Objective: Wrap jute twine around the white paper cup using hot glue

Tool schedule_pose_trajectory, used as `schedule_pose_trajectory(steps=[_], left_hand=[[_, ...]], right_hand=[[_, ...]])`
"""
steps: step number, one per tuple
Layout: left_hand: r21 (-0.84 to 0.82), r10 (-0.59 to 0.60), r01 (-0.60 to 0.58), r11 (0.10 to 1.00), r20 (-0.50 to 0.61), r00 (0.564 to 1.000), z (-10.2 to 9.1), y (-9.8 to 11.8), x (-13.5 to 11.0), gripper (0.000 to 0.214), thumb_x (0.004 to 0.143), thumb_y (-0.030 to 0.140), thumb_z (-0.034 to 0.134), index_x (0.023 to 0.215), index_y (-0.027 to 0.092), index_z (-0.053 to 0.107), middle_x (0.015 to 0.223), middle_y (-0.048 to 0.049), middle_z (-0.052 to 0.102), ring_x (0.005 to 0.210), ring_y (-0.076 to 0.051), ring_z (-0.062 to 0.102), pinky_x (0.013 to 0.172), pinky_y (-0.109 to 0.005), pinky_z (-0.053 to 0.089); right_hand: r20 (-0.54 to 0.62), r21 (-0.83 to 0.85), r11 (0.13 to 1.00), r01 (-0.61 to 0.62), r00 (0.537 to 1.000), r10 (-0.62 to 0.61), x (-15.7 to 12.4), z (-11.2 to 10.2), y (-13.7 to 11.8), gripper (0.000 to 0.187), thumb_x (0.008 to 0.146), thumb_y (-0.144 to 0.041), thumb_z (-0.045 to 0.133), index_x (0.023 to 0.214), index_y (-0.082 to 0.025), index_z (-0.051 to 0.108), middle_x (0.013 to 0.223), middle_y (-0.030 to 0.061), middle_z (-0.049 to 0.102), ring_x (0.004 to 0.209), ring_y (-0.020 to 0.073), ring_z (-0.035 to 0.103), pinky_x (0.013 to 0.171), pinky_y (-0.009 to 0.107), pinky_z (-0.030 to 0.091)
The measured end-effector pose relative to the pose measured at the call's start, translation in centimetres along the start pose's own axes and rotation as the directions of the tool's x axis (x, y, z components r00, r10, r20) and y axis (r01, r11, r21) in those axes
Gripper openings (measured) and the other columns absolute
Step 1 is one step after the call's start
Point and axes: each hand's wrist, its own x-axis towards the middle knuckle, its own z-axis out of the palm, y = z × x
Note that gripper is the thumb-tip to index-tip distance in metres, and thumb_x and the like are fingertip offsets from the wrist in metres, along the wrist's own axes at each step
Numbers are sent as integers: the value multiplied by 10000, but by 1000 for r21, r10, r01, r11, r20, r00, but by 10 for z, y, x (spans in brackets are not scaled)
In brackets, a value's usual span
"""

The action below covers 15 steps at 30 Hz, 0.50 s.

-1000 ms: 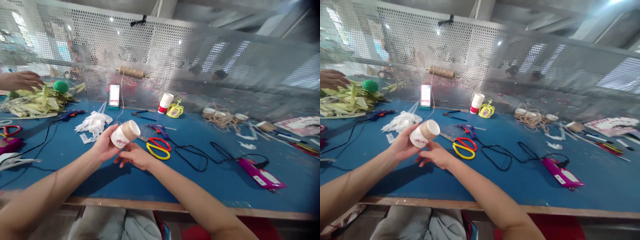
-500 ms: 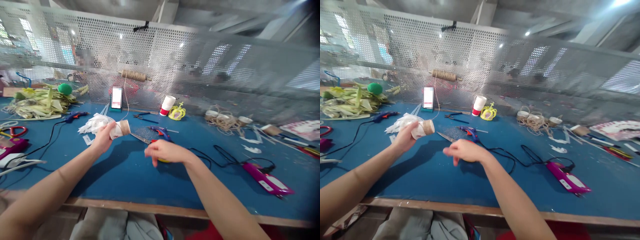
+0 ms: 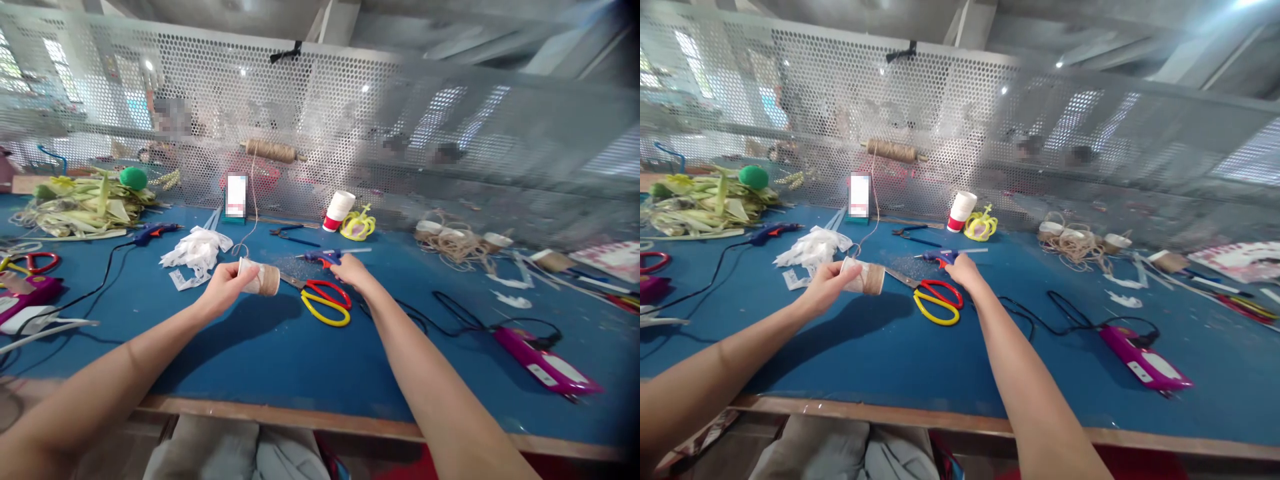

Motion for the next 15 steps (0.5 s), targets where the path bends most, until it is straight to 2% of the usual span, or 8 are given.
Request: schedule_pose_trajectory(steps=[3, 5, 6, 8, 10, 12, 15], left_hand=[[35, -11, 11, 999, -3, 1000, -1, -4, 1, 342, 649, 439, 669, 524, 135, 577, 480, 17, 505, 469, -83, 404, 481, -221, 287], [51, -16, 15, 999, 2, 1000, -1, -6, 2, 338, 651, 436, 659, 527, 134, 570, 486, 15, 501, 470, -80, 397, 481, -223, 278], [59, -20, 20, 998, 4, 1000, -1, -6, 3, 339, 650, 438, 654, 530, 133, 568, 489, 14, 501, 470, -80, 396, 481, -224, 275], [79, -40, 40, 996, -1, 999, -1, -6, 3, 349, 640, 450, 650, 530, 131, 561, 486, 15, 495, 470, -80, 394, 478, -223, 270], [95, -60, 61, 994, -15, 998, -1, -6, 4, 358, 630, 465, 645, 540, 129, 562, 489, 16, 496, 472, -80, 393, 475, -220, 271], [102, -68, 70, 992, -20, 997, -3, -6, 5, 363, 639, 476, 630, 573, 123, 578, 508, 13, 514, 480, -82, 406, 479, -216, 282], [134, -51, 53, 990, -20, 998, -5, -9, 8, 364, 679, 472, 595, 624, 113, 602, 548, 0, 554, 503, -89, 444, 500, -215, 312]], right_hand=[[-30, 208, 978, 20, 999, -14, -15, -16, -5, 232, 819, -179, 521, 1031, -87, 545, 836, 121, 689, 652, 154, 660, 571, 243, 512], [-14, 361, 930, 69, 998, -69, -31, -28, -9, 216, 837, -225, 498, 1020, -119, 537, 856, 100, 690, 664, 129, 659, 582, 220, 520], [7, 457, 885, 88, 995, -103, -41, -33, -12, 193, 835, -265, 501, 960, -127, 553, 800, 86, 689, 626, 124, 651, 565, 218, 519], [35, 691, 714, 113, 981, -189, -62, -39, -19, 209, 781, -330, 563, 842, -130, 571, 652, 60, 659, 506, 118, 604, 489, 224, 494], [22, 787, 597, 157, 959, -281, -82, -41, -27, 253, 729, -364, 611, 825, -131, 588, 553, 20, 615, 433, 103, 546, 430, 217, 452], [26, 769, 606, 201, 939, -344, -98, -39, -35, 265, 710, -384, 622, 809, -139, 601, 501, -7, 580, 412, 98, 516, 416, 215, 434], [68, 674, 706, 216, 934, -351, -113, -32, -45, 226, 708, -381, 612, 699, -157, 584, 465, -15, 550, 414, 108, 516, 430, 228, 444]])
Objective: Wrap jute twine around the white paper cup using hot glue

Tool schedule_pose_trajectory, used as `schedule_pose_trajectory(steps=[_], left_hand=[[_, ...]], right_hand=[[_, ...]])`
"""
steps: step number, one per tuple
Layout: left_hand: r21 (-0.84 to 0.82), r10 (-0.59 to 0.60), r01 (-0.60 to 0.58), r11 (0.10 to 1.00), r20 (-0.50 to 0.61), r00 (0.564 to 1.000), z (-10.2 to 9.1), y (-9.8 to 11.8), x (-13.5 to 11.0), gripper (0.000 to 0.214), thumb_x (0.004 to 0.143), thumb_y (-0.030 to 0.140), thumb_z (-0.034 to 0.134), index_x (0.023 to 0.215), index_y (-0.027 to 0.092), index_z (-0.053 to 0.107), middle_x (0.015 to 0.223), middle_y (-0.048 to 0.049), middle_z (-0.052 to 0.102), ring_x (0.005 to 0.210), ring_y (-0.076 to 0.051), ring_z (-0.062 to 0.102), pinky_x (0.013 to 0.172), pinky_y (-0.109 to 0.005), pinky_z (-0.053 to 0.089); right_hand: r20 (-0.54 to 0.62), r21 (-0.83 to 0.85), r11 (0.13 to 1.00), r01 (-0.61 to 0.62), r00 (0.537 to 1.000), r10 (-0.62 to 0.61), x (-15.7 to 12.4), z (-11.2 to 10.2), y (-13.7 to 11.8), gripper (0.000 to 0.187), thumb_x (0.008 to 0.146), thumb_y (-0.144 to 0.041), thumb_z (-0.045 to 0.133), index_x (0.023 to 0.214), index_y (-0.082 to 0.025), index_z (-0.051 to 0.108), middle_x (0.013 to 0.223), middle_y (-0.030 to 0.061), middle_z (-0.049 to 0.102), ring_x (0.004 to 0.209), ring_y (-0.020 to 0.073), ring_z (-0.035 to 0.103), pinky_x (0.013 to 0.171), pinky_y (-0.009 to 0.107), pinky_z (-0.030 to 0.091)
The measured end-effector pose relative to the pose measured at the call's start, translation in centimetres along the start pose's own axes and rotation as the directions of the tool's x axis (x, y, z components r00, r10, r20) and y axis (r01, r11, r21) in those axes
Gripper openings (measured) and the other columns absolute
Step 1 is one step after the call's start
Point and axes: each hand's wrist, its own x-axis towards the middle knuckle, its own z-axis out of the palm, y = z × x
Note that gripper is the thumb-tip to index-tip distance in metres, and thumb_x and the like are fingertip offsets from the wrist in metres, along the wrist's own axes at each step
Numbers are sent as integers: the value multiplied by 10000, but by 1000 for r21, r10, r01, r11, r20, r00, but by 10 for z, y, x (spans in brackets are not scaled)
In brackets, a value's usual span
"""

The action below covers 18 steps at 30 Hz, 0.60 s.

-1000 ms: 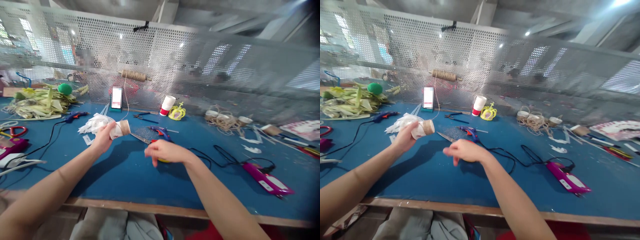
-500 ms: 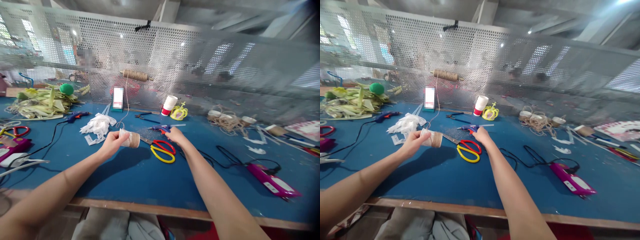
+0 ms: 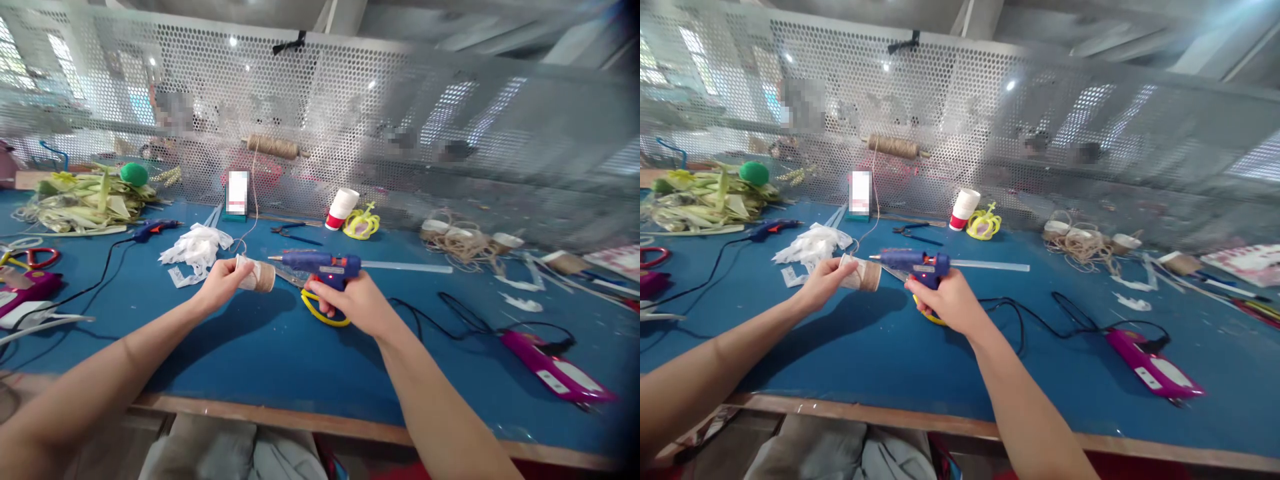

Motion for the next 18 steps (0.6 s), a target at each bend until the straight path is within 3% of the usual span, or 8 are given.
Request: schedule_pose_trajectory(steps=[7, 13, 18], left_hand=[[93, 31, -29, 995, -14, 999, -1, -3, 2, 382, 723, 471, 540, 648, 103, 613, 577, -22, 590, 518, -106, 478, 512, -228, 342], [135, 65, -59, 989, -43, 997, -1, -3, 2, 372, 735, 463, 542, 655, 107, 617, 575, -25, 604, 534, -121, 506, 507, -229, 369], [130, 65, -58, 990, -52, 997, -1, -3, 3, 354, 753, 446, 544, 662, 112, 622, 574, -30, 623, 572, -146, 555, 521, -237, 415]], right_hand=[[-39, -333, 943, 22, 999, -37, 0, 17, 6, 255, 766, -360, 526, 581, -186, 552, 464, 5, 580, 440, 145, 561, 470, 256, 433], [-28, -494, 847, 195, 970, -240, 0, 18, 10, 211, 788, -335, 507, 647, -206, 598, 502, 5, 594, 546, 179, 594, 529, 272, 440], [15, -589, 755, 287, 938, -345, -1, 20, 10, 155, 802, -304, 489, 739, -212, 597, 678, 35, 644, 665, 191, 611, 583, 274, 438]])
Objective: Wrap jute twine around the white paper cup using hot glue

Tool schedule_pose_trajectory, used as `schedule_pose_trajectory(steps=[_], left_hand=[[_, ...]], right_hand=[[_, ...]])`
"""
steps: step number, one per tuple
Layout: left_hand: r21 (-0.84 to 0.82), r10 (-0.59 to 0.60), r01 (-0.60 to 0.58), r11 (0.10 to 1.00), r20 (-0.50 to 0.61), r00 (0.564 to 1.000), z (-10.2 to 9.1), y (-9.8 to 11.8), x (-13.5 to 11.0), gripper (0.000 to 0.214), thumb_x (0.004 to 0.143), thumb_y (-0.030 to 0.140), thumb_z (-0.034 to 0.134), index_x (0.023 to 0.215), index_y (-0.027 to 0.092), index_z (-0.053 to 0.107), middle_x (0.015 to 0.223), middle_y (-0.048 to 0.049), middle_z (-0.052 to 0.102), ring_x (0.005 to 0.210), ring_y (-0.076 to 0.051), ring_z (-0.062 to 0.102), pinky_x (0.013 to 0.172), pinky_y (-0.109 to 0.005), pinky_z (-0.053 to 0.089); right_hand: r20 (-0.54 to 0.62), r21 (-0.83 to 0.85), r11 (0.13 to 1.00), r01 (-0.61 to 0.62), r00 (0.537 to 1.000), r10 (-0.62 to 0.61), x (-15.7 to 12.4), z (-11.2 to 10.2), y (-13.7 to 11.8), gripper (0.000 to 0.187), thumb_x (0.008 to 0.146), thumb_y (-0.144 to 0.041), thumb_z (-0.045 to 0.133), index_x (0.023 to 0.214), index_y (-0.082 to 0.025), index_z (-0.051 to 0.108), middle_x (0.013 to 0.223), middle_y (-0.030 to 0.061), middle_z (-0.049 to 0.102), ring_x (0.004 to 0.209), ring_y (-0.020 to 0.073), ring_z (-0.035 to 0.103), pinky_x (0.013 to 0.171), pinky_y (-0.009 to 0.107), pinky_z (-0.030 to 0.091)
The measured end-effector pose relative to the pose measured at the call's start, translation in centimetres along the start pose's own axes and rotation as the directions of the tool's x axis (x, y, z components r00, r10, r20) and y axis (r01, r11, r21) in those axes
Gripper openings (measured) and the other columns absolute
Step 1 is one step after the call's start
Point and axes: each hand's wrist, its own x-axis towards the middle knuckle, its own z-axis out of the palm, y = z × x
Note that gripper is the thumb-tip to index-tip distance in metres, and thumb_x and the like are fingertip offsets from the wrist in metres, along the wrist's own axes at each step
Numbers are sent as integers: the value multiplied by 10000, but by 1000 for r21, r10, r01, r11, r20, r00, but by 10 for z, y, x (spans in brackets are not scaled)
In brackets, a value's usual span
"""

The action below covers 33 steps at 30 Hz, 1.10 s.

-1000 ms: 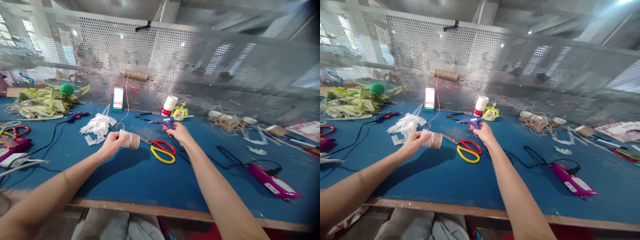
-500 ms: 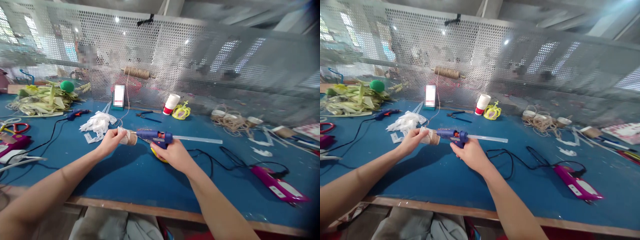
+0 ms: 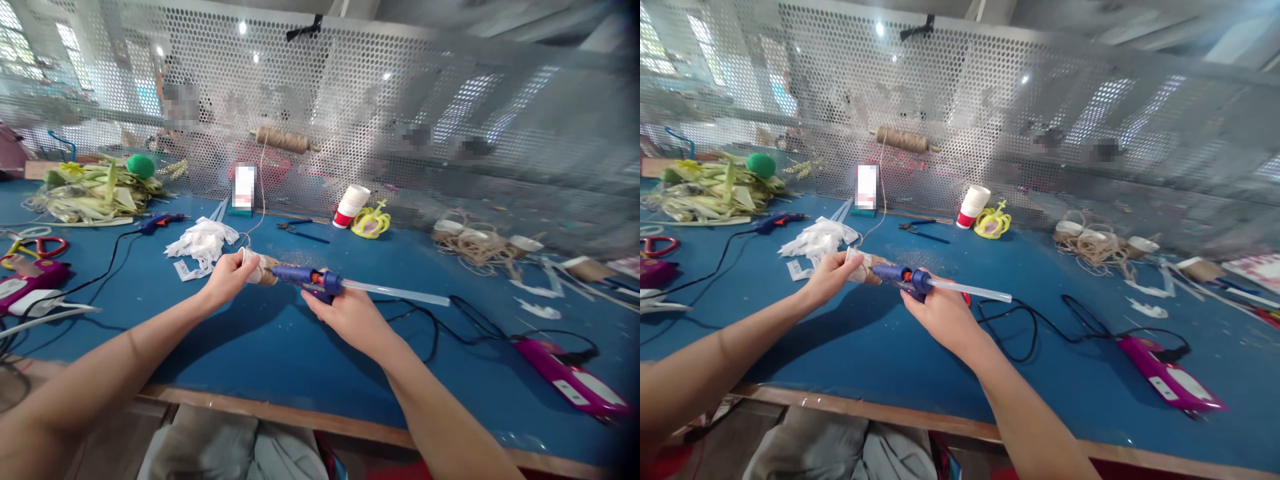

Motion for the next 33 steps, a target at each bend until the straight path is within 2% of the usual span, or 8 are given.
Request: schedule_pose_trajectory(steps=[5, 9, 13, 18, 22, 26, 33], left_hand=[[36, 15, -14, 999, -9, 1000, 1, 2, -1, 341, 764, 428, 531, 639, 121, 613, 567, -20, 613, 571, -141, 558, 524, -234, 417], [52, 33, -33, 998, -7, 999, 1, 2, -2, 344, 766, 433, 530, 654, 121, 619, 588, -21, 624, 593, -144, 562, 544, -235, 424], [29, 27, -27, 999, 2, 1000, 2, 2, -2, 341, 770, 438, 529, 682, 122, 624, 596, -26, 633, 601, -147, 567, 543, -232, 429], [20, 19, -19, 1000, 6, 1000, 2, 2, 0, 358, 767, 446, 530, 660, 117, 620, 597, -29, 631, 590, -148, 565, 536, -237, 426], [-30, -6, 6, 1000, -4, 1000, 2, 4, 0, 358, 760, 447, 535, 675, 113, 631, 594, -29, 632, 559, -136, 552, 523, -231, 411], [-107, -41, 44, 993, 33, 999, 3, 5, 1, 353, 766, 441, 526, 713, 114, 650, 626, -37, 658, 554, -129, 556, 539, -227, 410], [-62, -43, 43, 997, 12, 999, 5, 2, 1, 365, 767, 452, 514, 682, 114, 625, 596, -17, 623, 514, -104, 511, 512, -217, 377]], right_hand=[[-46, -39, 999, 13, 999, -15, 1, 2, 1, 112, 797, -291, 488, 732, -208, 528, 686, 27, 612, 616, 174, 577, 617, 277, 436], [-35, -33, 999, 36, 999, -37, -1, 0, 1, 123, 806, -283, 466, 707, -213, 490, 671, 20, 591, 628, 175, 572, 631, 276, 436], [2, 4, 1000, 14, 1000, -14, -2, -3, -2, 103, 803, -269, 462, 716, -218, 486, 677, 7, 601, 615, 161, 567, 617, 266, 437], [-31, -6, 1000, -18, 999, 18, -2, -3, -5, 132, 801, -269, 465, 679, -218, 453, 647, 4, 575, 570, 150, 537, 595, 261, 424], [40, 33, 999, -31, 999, 30, -2, -5, -6, 116, 804, -277, 462, 705, -218, 475, 658, 4, 579, 604, 161, 555, 615, 267, 428], [83, 17, 999, -33, 996, 31, -3, -7, -8, 105, 810, -270, 453, 723, -215, 479, 684, 12, 589, 621, 169, 559, 618, 275, 422], [81, 5, 1000, -18, 997, 18, -3, -10, -9, 108, 803, -225, 453, 695, -216, 461, 676, 9, 587, 596, 156, 552, 588, 259, 408]])
